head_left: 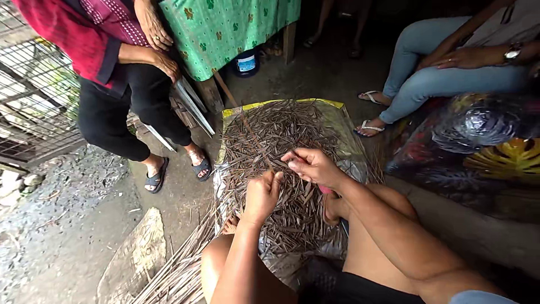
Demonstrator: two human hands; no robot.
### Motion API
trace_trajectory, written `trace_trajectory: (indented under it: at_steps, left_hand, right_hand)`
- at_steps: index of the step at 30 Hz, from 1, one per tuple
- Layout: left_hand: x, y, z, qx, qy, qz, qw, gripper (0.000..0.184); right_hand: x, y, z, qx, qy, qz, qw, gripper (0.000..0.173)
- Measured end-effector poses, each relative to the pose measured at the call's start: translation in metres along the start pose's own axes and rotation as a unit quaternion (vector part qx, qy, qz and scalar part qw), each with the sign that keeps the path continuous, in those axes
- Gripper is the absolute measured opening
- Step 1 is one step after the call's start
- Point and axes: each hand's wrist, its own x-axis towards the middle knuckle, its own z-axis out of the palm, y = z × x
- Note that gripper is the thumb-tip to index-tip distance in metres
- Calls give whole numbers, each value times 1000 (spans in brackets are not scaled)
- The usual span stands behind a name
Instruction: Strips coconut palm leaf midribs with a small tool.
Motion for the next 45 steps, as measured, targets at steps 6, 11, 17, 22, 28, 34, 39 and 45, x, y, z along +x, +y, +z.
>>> trace_trajectory:
  at_steps: [6, 11, 17, 22, 28, 34, 39, 45]
  left_hand:
    - [9, 14, 17, -205, -138, -74, 966, 33]
    - [5, 21, 22, -277, -154, -123, 940, 32]
    - [-2, 23, 24, -359, -174, -185, 898, 37]
    - [-6, 26, 21, -372, -197, -202, 884, 38]
    - [-14, 33, 14, -419, -196, -272, 844, 33]
    - [-28, 37, 11, -386, -127, -305, 861, 27]
    - [-22, 33, 7, -399, -49, -313, 860, 30]
    - [-23, 30, 8, -394, -2, -295, 870, 28]
  right_hand:
    - [2, 2, 4, 80, 51, 31, 995, 9]
    - [9, -1, -10, 116, 136, 85, 980, 14]
    - [10, 0, -15, 93, 118, 107, 983, 12]
    - [10, 14, -4, 47, 153, 98, 982, 12]
    - [14, 9, 3, 53, 139, 127, 981, 18]
    - [29, 21, -17, -35, 159, 122, 979, 20]
    - [5, 22, -3, -231, -12, 56, 971, 33]
    - [-6, 32, 9, -355, -66, -50, 931, 31]
